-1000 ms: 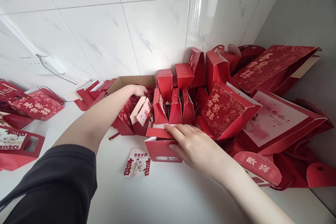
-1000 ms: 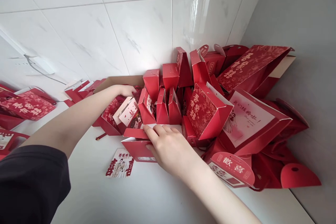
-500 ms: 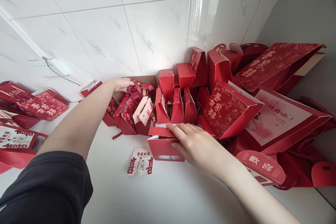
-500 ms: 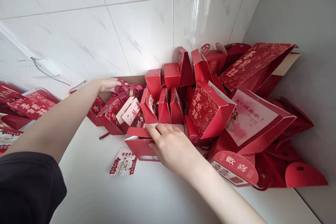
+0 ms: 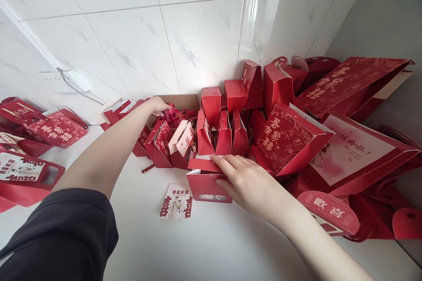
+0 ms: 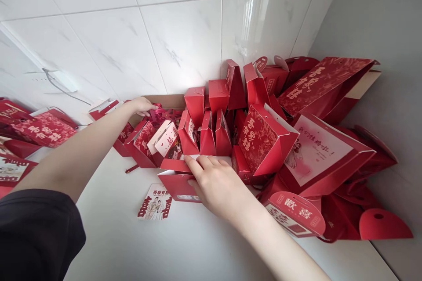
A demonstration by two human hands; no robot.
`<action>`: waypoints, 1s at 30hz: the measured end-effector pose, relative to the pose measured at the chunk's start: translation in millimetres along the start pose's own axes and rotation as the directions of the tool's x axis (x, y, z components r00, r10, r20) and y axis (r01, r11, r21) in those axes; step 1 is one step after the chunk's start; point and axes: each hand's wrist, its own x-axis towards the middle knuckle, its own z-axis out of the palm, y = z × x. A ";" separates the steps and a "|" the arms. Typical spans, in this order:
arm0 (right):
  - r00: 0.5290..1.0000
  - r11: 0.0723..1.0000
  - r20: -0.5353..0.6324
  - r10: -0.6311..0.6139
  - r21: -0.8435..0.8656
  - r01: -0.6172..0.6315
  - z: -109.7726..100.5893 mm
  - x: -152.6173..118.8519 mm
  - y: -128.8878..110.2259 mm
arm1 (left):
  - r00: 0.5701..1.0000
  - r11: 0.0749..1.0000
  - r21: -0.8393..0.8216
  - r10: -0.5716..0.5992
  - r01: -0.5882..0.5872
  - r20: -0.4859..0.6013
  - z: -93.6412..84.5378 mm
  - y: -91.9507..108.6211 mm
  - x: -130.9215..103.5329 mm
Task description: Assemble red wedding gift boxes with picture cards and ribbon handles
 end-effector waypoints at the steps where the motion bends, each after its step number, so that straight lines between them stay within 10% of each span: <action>1: 1.000 1.000 -0.002 -0.001 0.000 0.001 0.3 0.1 0.1 | 0.998 0.998 0.065 0.020 -0.016 -0.058 0.6 3.4 -1.1; 5: 1.000 1.000 0.004 0.004 -0.002 -0.004 0.8 0.3 0.3 | 0.967 0.948 0.256 0.225 -0.189 -0.118 7.6 19.6 -8.4; 12: 0.999 1.000 0.030 0.025 -0.007 -0.025 -2.6 0.3 -3.0 | 0.858 0.808 0.298 0.446 -0.509 0.256 23.4 29.6 -23.9; 30: 1.000 1.000 0.004 0.012 -0.024 -0.011 0.0 -0.8 -2.4 | 0.927 0.926 0.043 0.374 -0.375 0.020 18.0 5.4 -14.8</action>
